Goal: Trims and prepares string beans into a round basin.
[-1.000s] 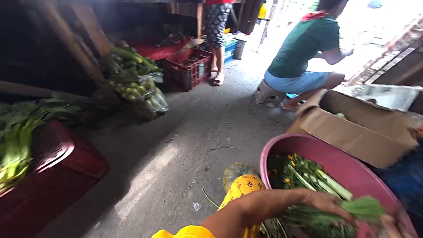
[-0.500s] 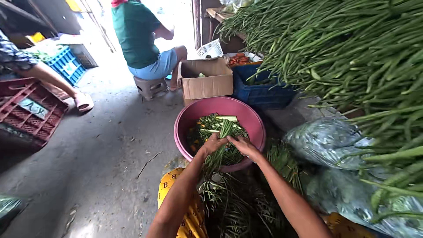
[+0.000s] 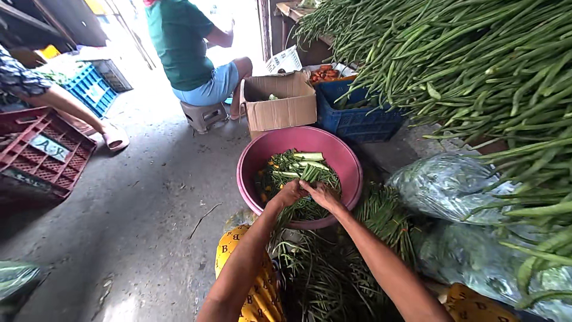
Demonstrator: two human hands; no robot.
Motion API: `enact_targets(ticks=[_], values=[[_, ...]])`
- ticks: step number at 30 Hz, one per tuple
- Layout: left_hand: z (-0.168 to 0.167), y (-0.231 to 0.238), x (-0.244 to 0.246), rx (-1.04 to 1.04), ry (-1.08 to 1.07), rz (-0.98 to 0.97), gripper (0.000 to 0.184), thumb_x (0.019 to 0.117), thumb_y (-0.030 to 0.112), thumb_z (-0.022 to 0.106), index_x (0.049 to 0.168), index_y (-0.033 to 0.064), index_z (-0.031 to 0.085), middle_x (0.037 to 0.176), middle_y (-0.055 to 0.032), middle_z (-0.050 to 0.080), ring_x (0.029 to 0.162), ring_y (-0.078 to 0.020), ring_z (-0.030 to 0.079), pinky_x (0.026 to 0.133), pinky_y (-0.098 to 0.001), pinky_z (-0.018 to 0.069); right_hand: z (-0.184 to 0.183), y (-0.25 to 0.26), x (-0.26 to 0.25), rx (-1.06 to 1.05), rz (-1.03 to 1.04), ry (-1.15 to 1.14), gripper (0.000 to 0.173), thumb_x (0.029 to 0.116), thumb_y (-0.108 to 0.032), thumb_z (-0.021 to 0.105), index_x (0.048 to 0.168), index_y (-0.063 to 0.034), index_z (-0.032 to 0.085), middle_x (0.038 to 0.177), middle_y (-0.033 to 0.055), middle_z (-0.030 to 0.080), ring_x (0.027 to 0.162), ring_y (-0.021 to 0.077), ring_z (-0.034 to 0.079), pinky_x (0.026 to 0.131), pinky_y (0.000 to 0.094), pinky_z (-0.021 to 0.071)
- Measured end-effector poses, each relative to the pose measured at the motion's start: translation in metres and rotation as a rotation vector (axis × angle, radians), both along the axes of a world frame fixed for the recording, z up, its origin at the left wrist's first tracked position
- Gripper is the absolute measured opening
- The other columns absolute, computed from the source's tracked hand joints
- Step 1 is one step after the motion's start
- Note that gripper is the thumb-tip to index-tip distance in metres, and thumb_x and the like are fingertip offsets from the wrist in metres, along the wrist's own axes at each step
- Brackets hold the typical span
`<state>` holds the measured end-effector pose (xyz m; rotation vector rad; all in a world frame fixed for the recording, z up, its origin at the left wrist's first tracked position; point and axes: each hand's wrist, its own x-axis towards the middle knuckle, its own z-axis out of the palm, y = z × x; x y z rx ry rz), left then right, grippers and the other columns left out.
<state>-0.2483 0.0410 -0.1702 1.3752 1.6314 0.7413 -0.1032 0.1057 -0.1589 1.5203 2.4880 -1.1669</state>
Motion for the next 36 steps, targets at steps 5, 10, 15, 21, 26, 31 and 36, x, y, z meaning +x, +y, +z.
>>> enact_targets(ticks=[5, 10, 15, 21, 26, 31, 36], values=[[0.001, 0.003, 0.002, -0.064, 0.113, 0.006, 0.044, 0.1012, 0.014, 0.063, 0.136, -0.0096, 0.051, 0.128, -0.0277, 0.062, 0.12, -0.0342, 0.062, 0.107, -0.048, 0.0461, -0.017, -0.004, -0.001, -0.037, -0.069, 0.076, 0.079, 0.1033, -0.065, 0.04, 0.128, 0.0064, 0.063, 0.131, 0.0291, 0.062, 0.127, 0.0413, 0.058, 0.108, 0.0597, 0.041], [0.0, 0.005, 0.005, -0.105, 0.204, 0.021, 0.044, 0.1026, 0.017, 0.061, 0.135, -0.0111, 0.051, 0.128, -0.0297, 0.062, 0.123, -0.0383, 0.061, 0.108, -0.0513, 0.0448, -0.023, -0.009, -0.005, -0.047, -0.11, 0.097, 0.072, 0.1068, -0.059, 0.037, 0.124, 0.0045, 0.066, 0.127, 0.028, 0.064, 0.123, 0.0408, 0.06, 0.105, 0.0594, 0.0429], [0.0, 0.007, 0.007, -0.14, 0.254, 0.004, 0.046, 0.1025, 0.013, 0.06, 0.138, -0.0126, 0.046, 0.133, -0.0311, 0.058, 0.127, -0.0398, 0.058, 0.111, -0.0512, 0.0425, -0.03, -0.011, -0.008, -0.079, -0.164, 0.128, 0.071, 0.1068, -0.059, 0.037, 0.121, 0.0045, 0.067, 0.122, 0.0269, 0.065, 0.115, 0.0388, 0.062, 0.101, 0.0575, 0.0443], [-0.006, 0.008, 0.008, -0.145, 0.307, 0.033, 0.046, 0.1039, 0.015, 0.058, 0.139, -0.0116, 0.046, 0.134, -0.0307, 0.058, 0.128, -0.0411, 0.057, 0.11, -0.0537, 0.043, -0.045, -0.008, -0.008, -0.204, -0.222, 0.215, 0.065, 0.1051, -0.063, 0.038, 0.103, -0.0042, 0.067, 0.077, 0.005, 0.052, 0.061, 0.0158, 0.046, 0.06, 0.0353, 0.0423], [-0.011, 0.008, 0.013, -0.112, 0.358, -0.018, 0.047, 0.1042, 0.015, 0.056, 0.143, -0.0086, 0.046, 0.139, -0.0297, 0.056, 0.132, -0.0421, 0.055, 0.112, -0.0572, 0.0407, -0.03, -0.007, -0.007, -0.259, -0.188, 0.146, 0.076, 0.1044, -0.066, 0.034, 0.119, 0.0011, 0.065, 0.098, 0.0162, 0.06, 0.077, 0.0239, 0.053, 0.073, 0.0434, 0.0459], [-0.009, 0.006, 0.016, -0.139, 0.435, -0.029, 0.047, 0.1049, 0.014, 0.054, 0.144, -0.0084, 0.044, 0.141, -0.0297, 0.055, 0.132, -0.0429, 0.054, 0.111, -0.0574, 0.041, -0.025, -0.011, -0.006, -0.42, -0.286, 0.265, 0.059, 0.1037, -0.063, 0.043, 0.09, -0.0081, 0.058, 0.063, -0.0031, 0.04, 0.047, 0.0078, 0.035, 0.046, 0.0237, 0.0331], [-0.004, 0.005, 0.009, -0.056, 0.217, 0.019, 0.049, 0.1058, 0.021, 0.058, 0.14, -0.0113, 0.045, 0.131, -0.0307, 0.06, 0.125, -0.0395, 0.059, 0.11, -0.0518, 0.0437, -0.018, 0.011, 0.003, -0.663, -0.381, 0.425, 0.061, 0.1066, -0.063, 0.025, 0.093, -0.0111, 0.053, 0.057, -0.0031, 0.042, 0.041, 0.0077, 0.037, 0.039, 0.0219, 0.0347]])
